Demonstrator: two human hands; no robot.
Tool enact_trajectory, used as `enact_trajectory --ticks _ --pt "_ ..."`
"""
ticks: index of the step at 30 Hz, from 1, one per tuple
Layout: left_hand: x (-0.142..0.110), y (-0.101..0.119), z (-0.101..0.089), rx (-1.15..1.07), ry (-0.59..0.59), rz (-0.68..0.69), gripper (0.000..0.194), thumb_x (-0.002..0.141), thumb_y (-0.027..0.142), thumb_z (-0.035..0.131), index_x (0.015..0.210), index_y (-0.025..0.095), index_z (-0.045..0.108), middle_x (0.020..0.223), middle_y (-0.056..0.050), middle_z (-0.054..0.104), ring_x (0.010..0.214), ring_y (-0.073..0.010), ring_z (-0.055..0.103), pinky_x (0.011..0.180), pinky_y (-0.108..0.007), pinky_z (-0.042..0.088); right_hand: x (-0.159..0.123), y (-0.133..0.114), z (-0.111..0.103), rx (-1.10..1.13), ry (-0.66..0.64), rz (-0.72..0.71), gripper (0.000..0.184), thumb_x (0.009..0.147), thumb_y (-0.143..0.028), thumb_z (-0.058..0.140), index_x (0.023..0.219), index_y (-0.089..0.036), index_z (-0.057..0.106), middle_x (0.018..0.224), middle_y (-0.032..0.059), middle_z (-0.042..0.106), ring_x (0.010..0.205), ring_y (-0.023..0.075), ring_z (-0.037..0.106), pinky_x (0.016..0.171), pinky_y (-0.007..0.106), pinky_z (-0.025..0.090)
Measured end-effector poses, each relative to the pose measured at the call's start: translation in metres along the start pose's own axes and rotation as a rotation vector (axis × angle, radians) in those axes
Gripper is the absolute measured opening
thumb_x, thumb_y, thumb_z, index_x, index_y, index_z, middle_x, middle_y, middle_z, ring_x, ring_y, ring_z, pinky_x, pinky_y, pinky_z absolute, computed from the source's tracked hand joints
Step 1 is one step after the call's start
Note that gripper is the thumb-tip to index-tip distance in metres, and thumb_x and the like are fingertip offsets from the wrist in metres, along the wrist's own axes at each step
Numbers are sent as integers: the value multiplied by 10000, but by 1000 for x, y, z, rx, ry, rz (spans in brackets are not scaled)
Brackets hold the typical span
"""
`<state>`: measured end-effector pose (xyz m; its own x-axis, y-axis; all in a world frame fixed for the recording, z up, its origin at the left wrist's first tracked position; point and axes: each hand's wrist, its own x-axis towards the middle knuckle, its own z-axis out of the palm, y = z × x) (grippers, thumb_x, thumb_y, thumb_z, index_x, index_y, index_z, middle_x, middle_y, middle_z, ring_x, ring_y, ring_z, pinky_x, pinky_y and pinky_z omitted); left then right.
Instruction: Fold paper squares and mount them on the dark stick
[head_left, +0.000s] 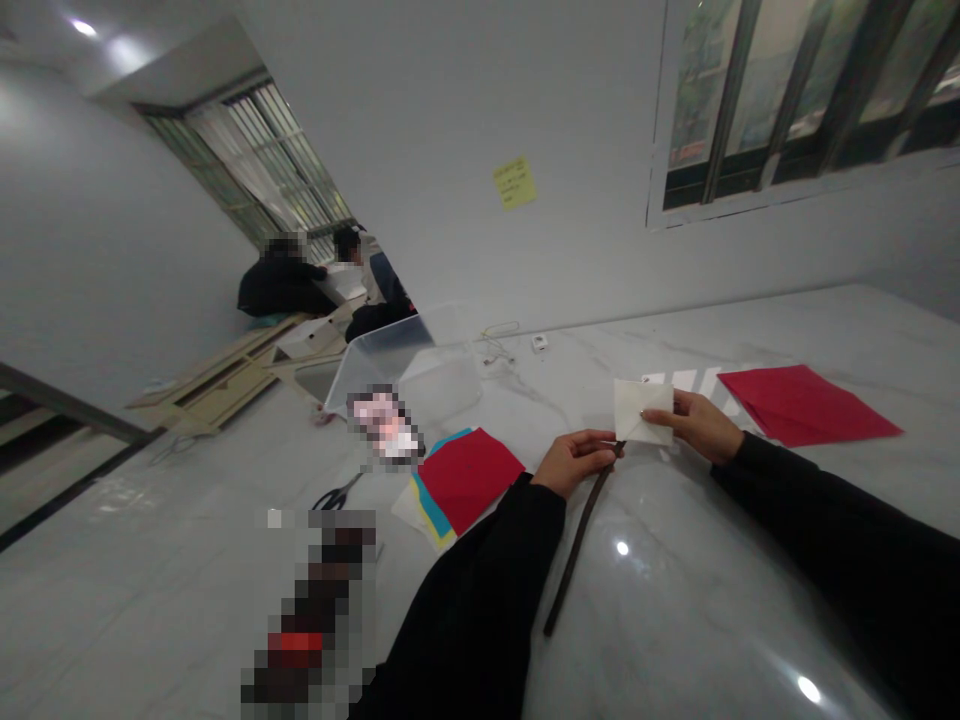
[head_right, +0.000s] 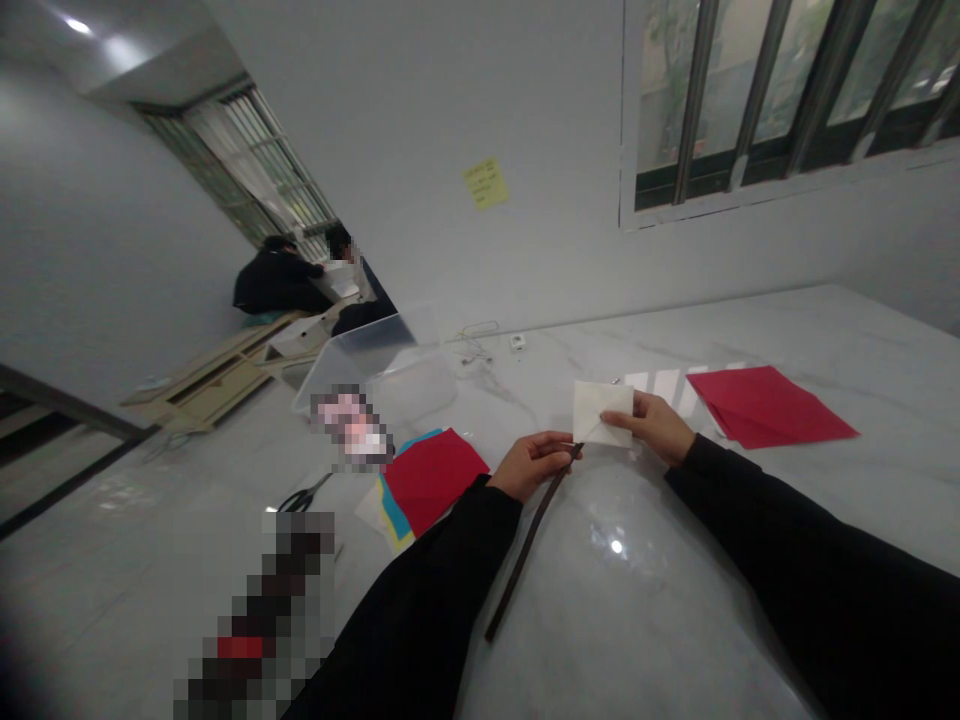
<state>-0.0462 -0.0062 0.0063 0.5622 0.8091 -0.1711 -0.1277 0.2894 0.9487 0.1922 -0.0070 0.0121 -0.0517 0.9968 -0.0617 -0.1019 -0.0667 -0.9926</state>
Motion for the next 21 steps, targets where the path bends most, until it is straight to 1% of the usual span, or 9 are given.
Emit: enact_trajectory --ticks 2,4,5,7,10,13,15,17,21 --pt "1 -1 -1 9 4 0 548 604 349 869 1084 146 703 1005 -119 726 866 -187 661 783 -293 474 0 -2 -1 -113 36 -68 603 680 -419 807 1200 -196 597 997 101 748 854 255 715 740 384 601" --pt "1 -1 -2 29 6 4 541 607 343 867 1087 153 704 994 -107 719 833 -171 651 754 -279 467 2 -3 -4 -238 87 -169 733 679 -455 802 1306 -207 515 1069 116 721 909 267 700 765 408 598" --pt "1 -1 -3 38 6 7 533 610 340 865 1084 156 705 984 -99 715 814 -163 645 742 -273 463 2 -5 -6 -308 124 -224 767 682 -472 797 1336 -215 490 1113 123 701 925 269 691 771 419 598" --pt "2 -1 -3 51 3 14 516 612 337 863 1073 160 711 968 -87 708 791 -152 636 732 -269 456 1 -8 -9 -466 198 -333 780 702 -494 777 1372 -240 470 1174 123 663 946 268 673 782 435 597" --pt "1 0 -2 47 8 8 514 603 341 866 1060 160 713 949 -82 709 804 -161 635 748 -278 455 -2 -15 -10 -685 255 -505 714 771 -486 722 1402 -261 474 1208 110 626 973 259 647 800 429 593" --pt "1 1 0 17 24 14 518 595 336 871 1052 154 709 935 -89 715 825 -171 637 770 -290 458 -6 -20 -7 -805 250 -619 603 855 -463 637 1405 -262 494 1245 110 589 1013 250 628 801 399 595" --pt "1 1 0 -1 34 29 515 597 330 870 1052 153 707 937 -93 718 823 -170 638 772 -291 456 -7 -21 -6 -850 227 -642 504 888 -458 593 1350 -260 557 1230 108 592 1041 251 620 805 390 594" --pt "1 1 1 -17 45 42 510 592 322 871 1045 152 709 931 -91 718 811 -169 636 763 -288 450 -7 -20 -5 -872 214 -634 428 901 -465 572 1268 -251 623 1200 105 611 1041 253 626 795 384 597" --pt "1 2 2 -52 54 57 484 583 302 876 1013 150 714 911 -80 713 811 -164 629 755 -277 437 -5 -17 -6 -870 223 -563 398 907 -486 553 1182 -220 666 1146 103 653 940 234 662 751 365 602"
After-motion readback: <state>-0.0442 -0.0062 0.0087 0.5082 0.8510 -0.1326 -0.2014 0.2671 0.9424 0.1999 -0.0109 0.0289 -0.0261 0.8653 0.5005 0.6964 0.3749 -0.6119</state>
